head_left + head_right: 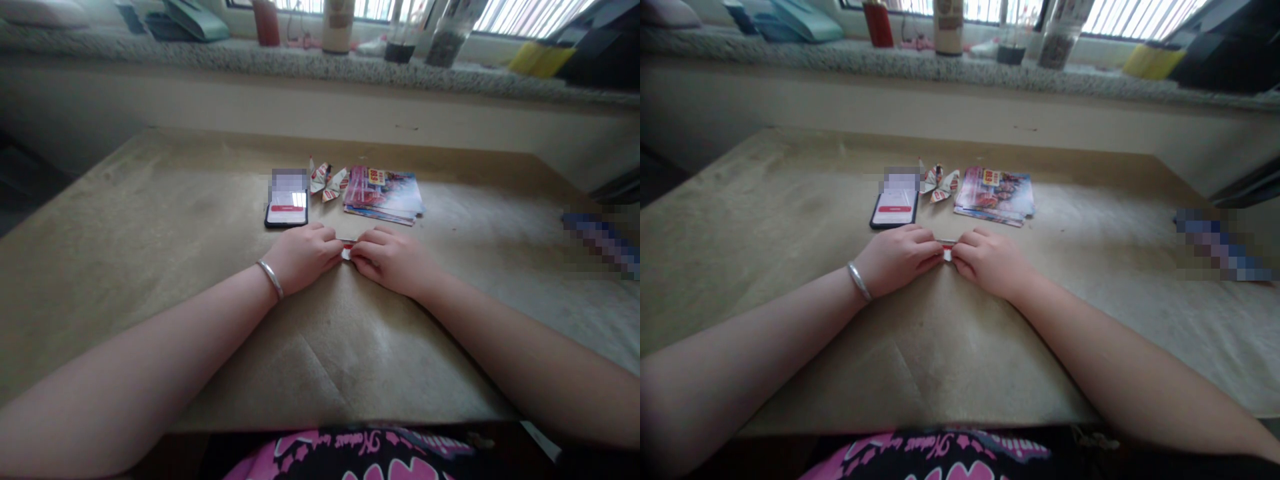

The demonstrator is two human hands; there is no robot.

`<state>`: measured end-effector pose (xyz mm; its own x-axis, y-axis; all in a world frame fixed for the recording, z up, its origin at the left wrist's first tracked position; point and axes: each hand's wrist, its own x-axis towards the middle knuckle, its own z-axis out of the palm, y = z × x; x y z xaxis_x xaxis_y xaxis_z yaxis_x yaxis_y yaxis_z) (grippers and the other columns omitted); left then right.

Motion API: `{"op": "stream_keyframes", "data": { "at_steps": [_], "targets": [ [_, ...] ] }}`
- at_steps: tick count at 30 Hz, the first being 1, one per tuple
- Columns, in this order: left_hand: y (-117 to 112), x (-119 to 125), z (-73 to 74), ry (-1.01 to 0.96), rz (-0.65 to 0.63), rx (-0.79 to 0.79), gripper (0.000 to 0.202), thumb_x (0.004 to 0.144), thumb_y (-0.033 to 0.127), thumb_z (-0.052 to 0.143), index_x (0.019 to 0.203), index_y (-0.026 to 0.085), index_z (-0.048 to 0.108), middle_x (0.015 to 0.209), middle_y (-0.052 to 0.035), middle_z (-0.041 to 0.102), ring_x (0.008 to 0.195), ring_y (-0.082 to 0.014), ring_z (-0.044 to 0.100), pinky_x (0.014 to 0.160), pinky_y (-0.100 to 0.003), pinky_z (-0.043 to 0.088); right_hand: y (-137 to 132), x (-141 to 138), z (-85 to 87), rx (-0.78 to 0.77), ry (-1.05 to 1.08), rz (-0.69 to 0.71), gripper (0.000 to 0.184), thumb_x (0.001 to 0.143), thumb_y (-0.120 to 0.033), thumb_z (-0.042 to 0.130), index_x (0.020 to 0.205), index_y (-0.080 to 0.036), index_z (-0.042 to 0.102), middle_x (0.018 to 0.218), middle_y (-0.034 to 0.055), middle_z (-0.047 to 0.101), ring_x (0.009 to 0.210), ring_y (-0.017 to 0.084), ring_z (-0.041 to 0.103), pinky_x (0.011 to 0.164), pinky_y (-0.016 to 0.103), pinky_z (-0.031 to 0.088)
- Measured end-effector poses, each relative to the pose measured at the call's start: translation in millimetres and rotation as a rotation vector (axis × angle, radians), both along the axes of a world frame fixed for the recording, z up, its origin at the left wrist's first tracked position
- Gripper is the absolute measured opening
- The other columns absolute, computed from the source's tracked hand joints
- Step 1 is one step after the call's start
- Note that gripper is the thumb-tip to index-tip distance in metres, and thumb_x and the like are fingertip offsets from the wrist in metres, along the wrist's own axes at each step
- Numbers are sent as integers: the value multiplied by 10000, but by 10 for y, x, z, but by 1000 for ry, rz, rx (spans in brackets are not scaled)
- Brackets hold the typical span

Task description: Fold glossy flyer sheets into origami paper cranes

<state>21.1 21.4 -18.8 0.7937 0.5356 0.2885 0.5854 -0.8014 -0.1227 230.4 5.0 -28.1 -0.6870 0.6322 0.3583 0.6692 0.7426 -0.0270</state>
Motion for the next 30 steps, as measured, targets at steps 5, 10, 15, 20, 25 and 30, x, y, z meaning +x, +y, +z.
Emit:
{"op": "stream_keyframes", "data": {
  "at_steps": [5, 10, 15, 20, 25, 30],
  "targets": [
    [-2, -7, -3, 9, -2, 13, 248, 934, 291, 483, 793, 167, 645, 813, -41, 638, 752, -174, 579, 608, -275, 410, -11, -22, 0, -22, 14, -23, 243, 908, -317, 514, 966, -157, 687, 922, 101, 669, 849, 220, 574, 743, 337, 457],
    [3, -2, 6, -2, 14, 17, 280, 943, 300, 468, 786, 154, 649, 811, -48, 636, 738, -165, 577, 612, -275, 409, -5, -22, 15, -6, -6, -7, 263, 936, -283, 475, 890, -173, 710, 874, 90, 672, 812, 199, 576, 716, 324, 446],
    [16, -4, -4, -27, 49, 12, 263, 922, 313, 507, 786, 149, 661, 774, -41, 631, 704, -152, 571, 601, -262, 393, -3, -34, 16, -57, 62, -79, 234, 920, -273, 495, 853, -178, 699, 873, 85, 663, 821, 200, 579, 714, 319, 444],
    [36, -34, -10, -63, 24, -44, 210, 924, 281, 510, 858, 179, 681, 790, -25, 651, 714, -143, 581, 630, -249, 409, 27, 1, -14, -130, 150, -126, 198, 901, -267, 513, 836, -182, 679, 856, 73, 647, 794, 188, 580, 705, 307, 447],
    [39, -37, -6, -57, -93, -47, 177, 931, 250, 505, 954, 186, 668, 838, -28, 667, 774, -151, 596, 704, -259, 451, 66, 98, -23, -125, 184, -76, 163, 871, -228, 536, 793, -178, 670, 807, 67, 643, 751, 178, 573, 688, 299, 446],
    [16, -23, 20, 25, -121, -31, 201, 932, 252, 495, 920, 167, 676, 877, -55, 665, 796, -160, 594, 704, -262, 464, 29, 130, 5, -176, 215, -45, 95, 808, -177, 577, 746, -177, 650, 766, 49, 621, 696, 150, 560, 648, 265, 433]
  ]
}}
